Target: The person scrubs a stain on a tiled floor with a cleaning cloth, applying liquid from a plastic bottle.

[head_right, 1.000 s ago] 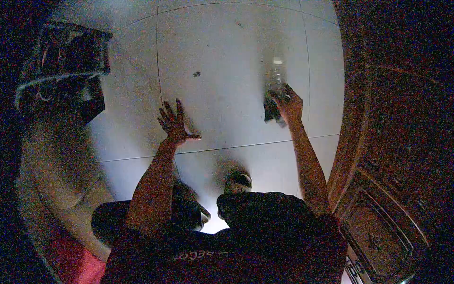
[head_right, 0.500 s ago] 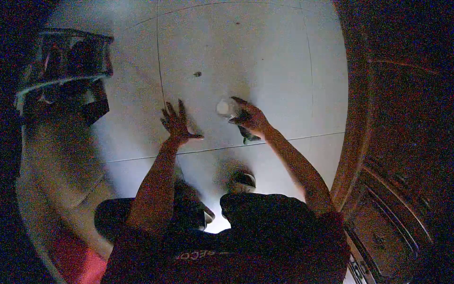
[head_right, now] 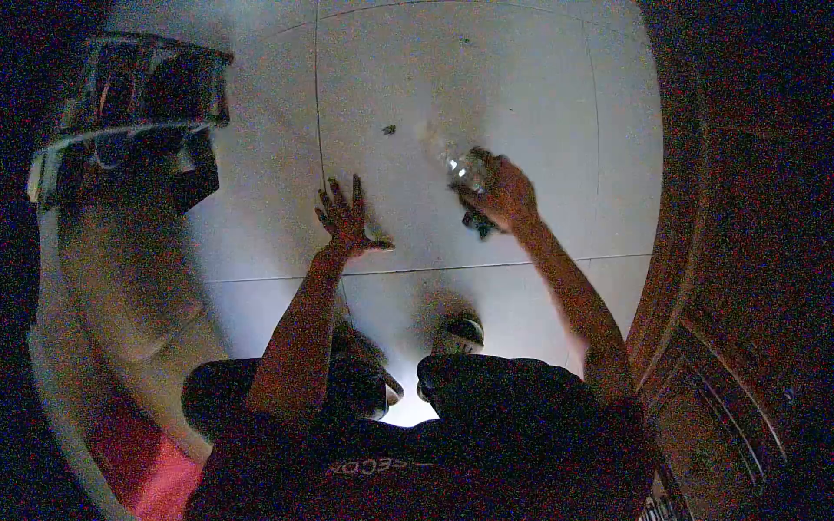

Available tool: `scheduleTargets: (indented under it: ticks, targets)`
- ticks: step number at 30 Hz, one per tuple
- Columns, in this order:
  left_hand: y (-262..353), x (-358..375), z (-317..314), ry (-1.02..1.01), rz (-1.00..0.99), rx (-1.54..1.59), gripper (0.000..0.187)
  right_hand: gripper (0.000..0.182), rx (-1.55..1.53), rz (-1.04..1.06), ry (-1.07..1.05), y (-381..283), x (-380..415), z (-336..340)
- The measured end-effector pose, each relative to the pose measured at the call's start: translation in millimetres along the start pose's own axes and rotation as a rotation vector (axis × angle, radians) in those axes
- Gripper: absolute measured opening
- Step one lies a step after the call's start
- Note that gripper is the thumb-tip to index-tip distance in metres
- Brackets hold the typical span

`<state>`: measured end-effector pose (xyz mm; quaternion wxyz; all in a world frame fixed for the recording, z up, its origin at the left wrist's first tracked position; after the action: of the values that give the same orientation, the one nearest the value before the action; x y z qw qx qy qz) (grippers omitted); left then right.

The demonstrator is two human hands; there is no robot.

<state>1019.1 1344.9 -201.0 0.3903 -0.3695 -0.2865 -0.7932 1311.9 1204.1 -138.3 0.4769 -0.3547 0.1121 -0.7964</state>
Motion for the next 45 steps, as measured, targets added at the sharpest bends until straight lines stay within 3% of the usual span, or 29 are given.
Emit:
scheduleTargets:
  ticks: [4, 10, 17, 23, 26, 29, 33, 34, 39, 41, 42, 45]
  targets:
    - [9, 1, 0, 0.003, -0.006, -0.008, 0.166, 0.075, 0.267, -0.164, -0.038, -15, -27, 57]
    - [9, 0, 4, -0.024, -0.026, 0.036, 0.165, 0.069, 0.510, -0.194, -0.051, -46, -87, 90]
    - [11, 9, 15, -0.055, -0.016, 0.035, 0.163, 0.067, 0.615, -0.223, -0.146, -78, -101, 88]
    - [9, 19, 18, -0.035, -0.001, 0.038, 0.162, 0.068, 0.438, -0.407, -0.190, -43, -42, 69]
    - [14, 23, 25, -0.035, 0.000, 0.033, 0.162, 0.069, 0.202, -0.340, -0.099, -5, -18, 52]
    - [14, 23, 23, -0.032, 0.002, 0.025, 0.163, 0.069, -0.180, -0.255, -0.137, -4, -1, 48]
    - [12, 20, 18, -0.028, 0.001, 0.007, 0.163, 0.075, -0.375, -0.057, -0.088, 5, 5, 13]
    - [11, 20, 18, -0.027, -0.005, 0.009, 0.164, 0.079, -0.551, 0.019, -0.089, 6, 7, -2]
    - [11, 15, 9, -0.013, -0.025, -0.018, 0.165, 0.081, -0.433, 0.043, -0.246, -12, 18, -44]
    - [16, 20, 9, 0.039, -0.023, -0.001, 0.164, 0.081, -0.657, -0.018, -0.391, -37, 28, -44]
    - [18, 24, 10, 0.060, -0.024, -0.002, 0.163, 0.081, -0.607, 0.115, -0.307, -41, 33, -52]
    - [35, 37, 13, 0.232, -0.287, 0.257, 0.157, 0.080, -0.583, 0.190, -0.338, -36, 33, -82]
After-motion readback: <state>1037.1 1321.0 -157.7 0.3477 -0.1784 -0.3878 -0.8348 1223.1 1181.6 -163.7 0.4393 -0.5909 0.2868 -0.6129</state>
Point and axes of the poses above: each hand's wrist, its own x-axis away from the middle knuckle, its own z-axis out of the back of the hand, y = z × x, the point moved 1 cm from there along -x, towards the middle knuckle, and after that the axes turned 13 degrees about -y, right-handed, at the moved point
